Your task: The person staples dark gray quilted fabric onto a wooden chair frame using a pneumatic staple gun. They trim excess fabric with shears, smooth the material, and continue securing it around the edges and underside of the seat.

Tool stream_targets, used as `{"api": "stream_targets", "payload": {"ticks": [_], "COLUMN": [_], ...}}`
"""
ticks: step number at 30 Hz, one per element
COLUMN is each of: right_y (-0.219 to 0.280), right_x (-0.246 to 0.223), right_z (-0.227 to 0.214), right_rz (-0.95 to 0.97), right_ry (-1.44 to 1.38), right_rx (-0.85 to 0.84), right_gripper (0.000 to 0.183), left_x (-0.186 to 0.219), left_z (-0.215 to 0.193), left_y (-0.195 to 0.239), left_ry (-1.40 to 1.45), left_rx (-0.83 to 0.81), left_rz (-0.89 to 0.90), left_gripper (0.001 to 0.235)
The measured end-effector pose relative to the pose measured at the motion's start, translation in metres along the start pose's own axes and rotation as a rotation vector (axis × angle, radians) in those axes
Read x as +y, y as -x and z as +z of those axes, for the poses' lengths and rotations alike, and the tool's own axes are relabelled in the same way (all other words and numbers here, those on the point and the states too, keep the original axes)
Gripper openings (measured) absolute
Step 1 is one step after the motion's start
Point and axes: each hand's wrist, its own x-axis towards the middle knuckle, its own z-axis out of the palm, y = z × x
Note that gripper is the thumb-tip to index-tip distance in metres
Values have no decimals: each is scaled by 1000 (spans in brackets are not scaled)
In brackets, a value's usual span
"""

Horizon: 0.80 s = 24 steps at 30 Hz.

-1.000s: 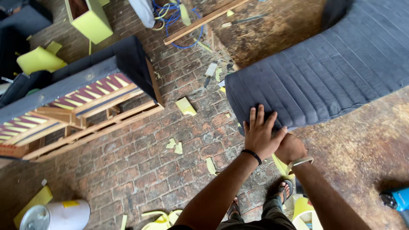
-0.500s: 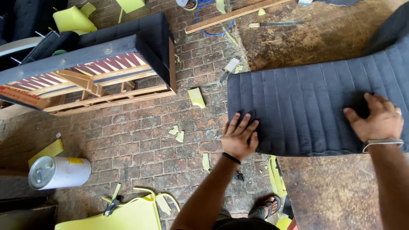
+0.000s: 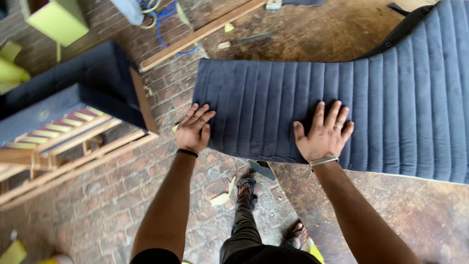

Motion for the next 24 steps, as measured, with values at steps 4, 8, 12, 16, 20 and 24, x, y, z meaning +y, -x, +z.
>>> {"api": "stream_targets", "payload": {"ticks": [4, 8, 12, 16, 20, 24], "right_y": [-24, -36, -43, -30, 21, 64], "right_x": [-41, -59, -54, -13, 35, 70], "right_z": [-4, -11, -18, -24, -33, -46], "right_rz": [102, 159, 50, -156, -97, -42], "right_ry": [-30, -6, -43, -178, -153, 63], "right_rx": [31, -10, -153, -205, -206, 29], "right_gripper": [94, 104, 99, 89, 99, 88], "left_x": [-48, -61, 17, 123, 140, 132], "left_z": [16, 27, 38, 59, 68, 62], "left_y": [-58, -116, -141, -101, -90, -100], "left_ry": [41, 85, -230, -15, -70, 27], "left_rx": [-29, -143, -335, -830, -644, -541], "left_rz": [101, 82, 40, 426, 408, 368], "left_gripper": [35, 35, 74, 130, 95, 79]}}
